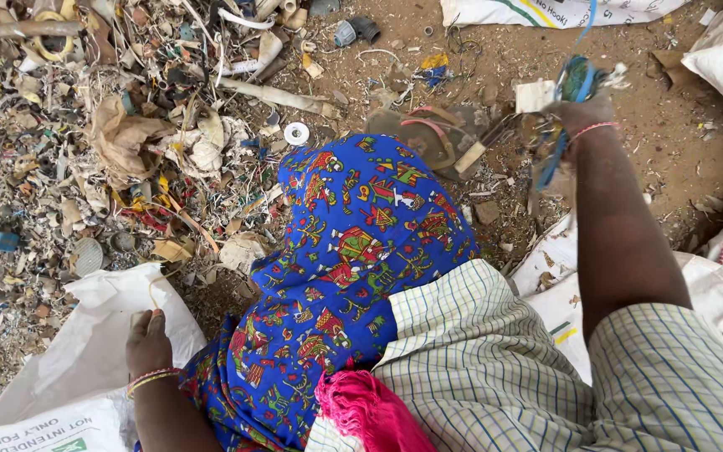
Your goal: The person picks up various small scrap materials from a large pile on the ground and sorts them by hand into separate white bags.
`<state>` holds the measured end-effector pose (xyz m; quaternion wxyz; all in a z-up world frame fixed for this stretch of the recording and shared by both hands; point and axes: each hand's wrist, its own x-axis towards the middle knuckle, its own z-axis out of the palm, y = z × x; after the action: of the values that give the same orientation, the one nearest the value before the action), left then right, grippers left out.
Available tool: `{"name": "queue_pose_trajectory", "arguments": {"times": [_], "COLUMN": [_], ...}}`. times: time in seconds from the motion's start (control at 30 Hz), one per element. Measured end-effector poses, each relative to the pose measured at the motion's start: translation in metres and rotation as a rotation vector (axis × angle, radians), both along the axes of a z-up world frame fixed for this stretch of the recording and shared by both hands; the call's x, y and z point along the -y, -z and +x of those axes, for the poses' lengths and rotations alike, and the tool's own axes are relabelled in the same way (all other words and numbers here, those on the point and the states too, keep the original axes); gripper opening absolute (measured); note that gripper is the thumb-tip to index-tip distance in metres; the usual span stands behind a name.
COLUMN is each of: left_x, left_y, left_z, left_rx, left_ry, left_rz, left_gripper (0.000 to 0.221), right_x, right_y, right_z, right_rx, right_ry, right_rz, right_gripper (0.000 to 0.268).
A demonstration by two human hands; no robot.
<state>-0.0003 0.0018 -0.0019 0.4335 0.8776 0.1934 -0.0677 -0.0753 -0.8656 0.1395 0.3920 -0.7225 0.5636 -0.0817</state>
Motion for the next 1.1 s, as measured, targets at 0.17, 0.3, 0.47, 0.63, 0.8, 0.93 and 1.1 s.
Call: {"name": "queue_pose_trajectory", "arguments": {"times": [0.17,0.3,0.47,0.63,0.8,0.93,1.1], "left_x": [0.006,0.003,0.003,0.005,0.008,0.014,0.028], "left_y": [-0.006,-0.01,-0.009,-0.009,-0.002,0.006,0.014], "left_z": [0.0,0.001,0.001,0.001,-0.011,-0.018,-0.014], "left_rx": [-0.093,-0.079,-0.109,-0.143,-0.164,-0.086,-0.05], "left_ry": [-0.017,-0.013,0.01,0.015,0.019,-0.041,-0.081], "left_rz": [0.074,0.073,0.137,0.15,0.284,0.162,0.256], "left_gripper": [0.051,0.051,0.05,0.051,0.053,0.059,0.057], "right_x": [-0.015,-0.059,-0.111,-0.131,-0.131,-0.118,-0.121], "right_y": [0.109,0.15,0.151,0.152,0.112,0.116,0.107], "right_z": [-0.002,-0.002,0.005,0.064,0.129,0.156,0.156], "right_rx": [-0.227,-0.307,-0.17,-0.006,-0.359,-0.496,-0.768], "right_ry": [-0.207,-0.103,-0.057,-0.675,-0.967,-0.884,-1.035], "right_rz": [0.2,-0.04,-0.659,-0.841,-0.419,-0.239,-0.314], "right_gripper": [0.079,0.085,0.09,0.07,0.09,0.114,0.074]}}
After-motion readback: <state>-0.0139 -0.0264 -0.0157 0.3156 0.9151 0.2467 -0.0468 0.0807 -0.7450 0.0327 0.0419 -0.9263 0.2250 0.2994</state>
